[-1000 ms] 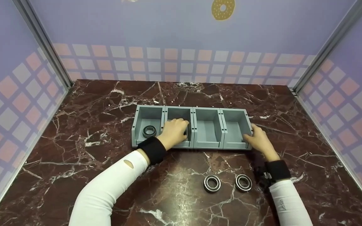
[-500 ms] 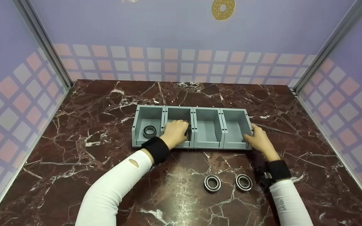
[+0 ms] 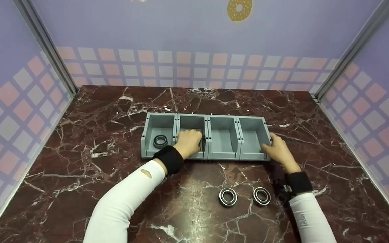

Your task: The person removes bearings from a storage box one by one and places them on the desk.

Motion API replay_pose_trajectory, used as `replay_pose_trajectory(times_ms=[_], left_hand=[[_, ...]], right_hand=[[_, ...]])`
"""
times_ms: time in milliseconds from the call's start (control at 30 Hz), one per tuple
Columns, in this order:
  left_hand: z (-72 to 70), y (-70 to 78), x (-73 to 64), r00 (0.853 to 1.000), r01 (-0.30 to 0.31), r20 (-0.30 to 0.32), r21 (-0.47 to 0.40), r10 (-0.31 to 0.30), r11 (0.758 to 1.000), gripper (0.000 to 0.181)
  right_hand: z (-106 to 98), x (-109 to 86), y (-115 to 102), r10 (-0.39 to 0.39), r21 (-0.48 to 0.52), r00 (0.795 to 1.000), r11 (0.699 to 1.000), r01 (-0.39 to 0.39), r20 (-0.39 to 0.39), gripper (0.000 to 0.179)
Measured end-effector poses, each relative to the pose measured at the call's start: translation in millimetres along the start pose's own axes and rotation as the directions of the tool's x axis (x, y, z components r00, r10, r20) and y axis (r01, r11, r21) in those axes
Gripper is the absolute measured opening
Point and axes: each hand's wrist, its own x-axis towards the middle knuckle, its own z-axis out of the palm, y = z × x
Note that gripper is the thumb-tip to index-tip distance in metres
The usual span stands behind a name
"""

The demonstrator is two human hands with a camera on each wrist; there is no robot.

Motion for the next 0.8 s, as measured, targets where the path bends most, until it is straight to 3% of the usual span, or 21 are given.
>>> replay_pose_trajectory(times_ms=[267,500,800], left_hand=[[1.4,0.1,0.3,1.0,-0.001,-0.003,-0.035,0.001,0.999,0.009],[1.5,-0.5,-0.2,1.0,-0.014,0.0,-0.08,0.014,0.997,0.009],[1.9,-1.2,-0.5,0.999,-0.024,-0.034,-0.074,0.021,0.997,0.007]], right_hand=[[0.0,-0.1,1.2,-0.014,0.001,1.0,1.0,0.014,-0.011,0.044],[0.1,0.3,0.0,0.018,-0.01,1.0,1.0,-0.018,0.02,0.047],[0.3,0.9,0.4,0.004,-0.018,1.0,1.0,-0.004,-0.005,0.044]])
